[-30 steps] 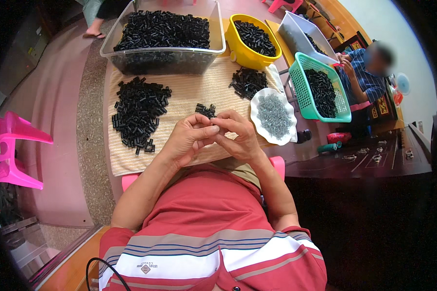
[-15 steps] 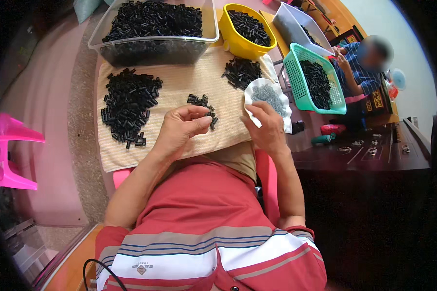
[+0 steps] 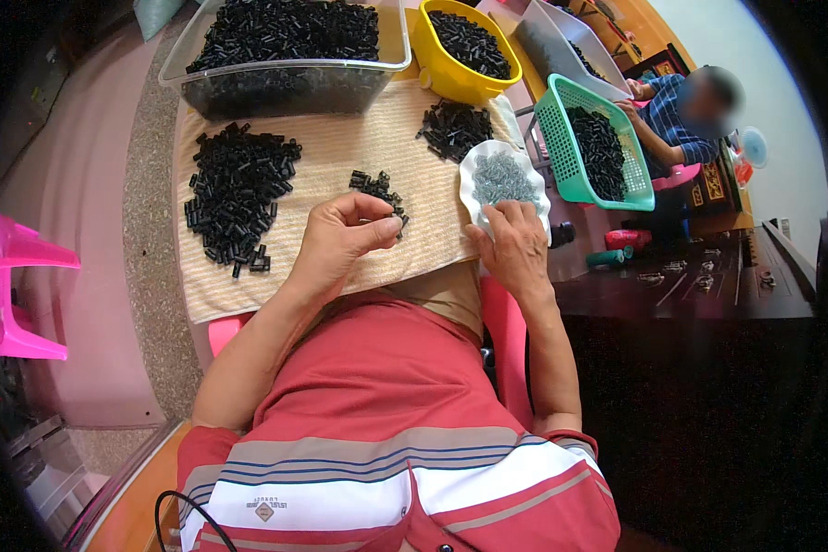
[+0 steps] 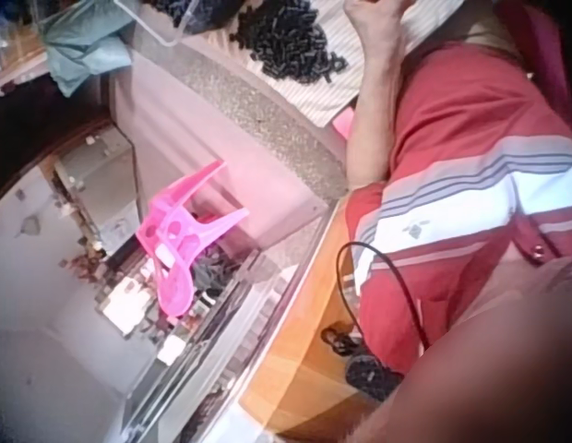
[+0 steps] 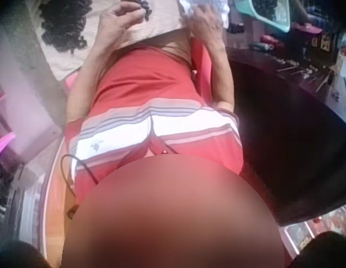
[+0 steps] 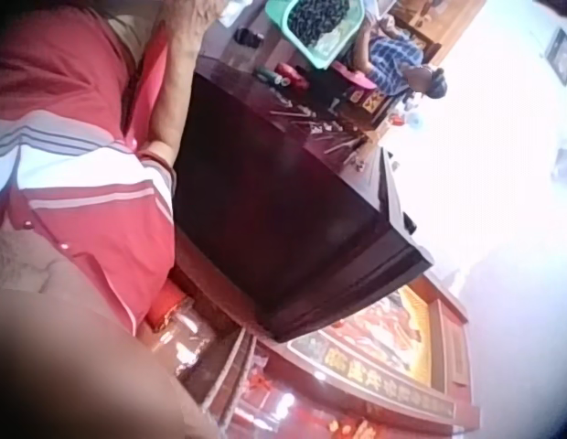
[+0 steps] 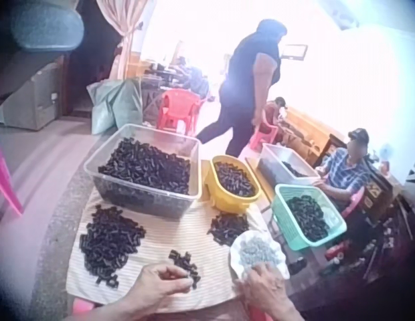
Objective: The person assembles plastic parts by hand, taking small components and fitting them into black plastic connectors.
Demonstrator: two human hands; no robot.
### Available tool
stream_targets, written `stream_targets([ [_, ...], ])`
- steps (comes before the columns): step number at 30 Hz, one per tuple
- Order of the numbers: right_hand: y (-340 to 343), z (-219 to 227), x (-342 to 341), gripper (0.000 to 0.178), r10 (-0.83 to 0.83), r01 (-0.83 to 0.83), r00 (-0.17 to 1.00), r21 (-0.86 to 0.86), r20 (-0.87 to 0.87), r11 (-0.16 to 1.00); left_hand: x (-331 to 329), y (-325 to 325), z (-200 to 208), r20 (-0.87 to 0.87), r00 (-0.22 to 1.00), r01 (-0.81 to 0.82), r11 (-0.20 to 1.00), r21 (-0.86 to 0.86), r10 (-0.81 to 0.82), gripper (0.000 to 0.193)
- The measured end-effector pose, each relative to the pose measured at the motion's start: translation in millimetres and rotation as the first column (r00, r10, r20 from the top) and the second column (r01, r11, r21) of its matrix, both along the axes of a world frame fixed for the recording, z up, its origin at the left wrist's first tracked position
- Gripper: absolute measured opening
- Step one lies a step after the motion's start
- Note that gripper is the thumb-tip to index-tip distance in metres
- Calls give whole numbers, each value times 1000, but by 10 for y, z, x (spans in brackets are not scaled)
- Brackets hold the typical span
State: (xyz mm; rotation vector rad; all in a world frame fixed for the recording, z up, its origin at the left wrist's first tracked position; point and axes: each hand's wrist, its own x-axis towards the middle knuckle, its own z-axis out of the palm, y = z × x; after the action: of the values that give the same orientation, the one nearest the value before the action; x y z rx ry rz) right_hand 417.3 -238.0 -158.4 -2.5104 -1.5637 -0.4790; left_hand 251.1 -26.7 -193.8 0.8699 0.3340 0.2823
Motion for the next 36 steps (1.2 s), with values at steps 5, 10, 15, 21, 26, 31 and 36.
stream_targets([
  [5,-25,-82,2,20,-46,46,999,-16,-10,999,-3,-18,35,-7,1000,8,1000,16,-8,16],
  [10,-32,-126,-3,20,-46,48,998,67,-32,997,-2,-22,29,-11,1000,23,999,25,-23,14],
  [15,-4,-114,-7,20,-58,61,997,63,-56,996,-6,-26,22,-21,999,39,999,25,-38,14],
  [21,15,-96,-3,26,-58,65,993,74,-100,995,-3,-44,15,-25,999,47,999,24,-47,15],
  [26,37,-162,21,24,-41,53,994,124,-102,991,-4,-58,15,-43,998,47,999,17,-46,16],
  [31,73,-232,13,19,-31,49,995,204,-90,978,-8,-56,0,-52,997,53,998,36,-51,17],
  [36,82,-374,13,15,-5,24,997,246,-78,969,-2,-71,20,-66,997,50,998,47,-47,16],
])
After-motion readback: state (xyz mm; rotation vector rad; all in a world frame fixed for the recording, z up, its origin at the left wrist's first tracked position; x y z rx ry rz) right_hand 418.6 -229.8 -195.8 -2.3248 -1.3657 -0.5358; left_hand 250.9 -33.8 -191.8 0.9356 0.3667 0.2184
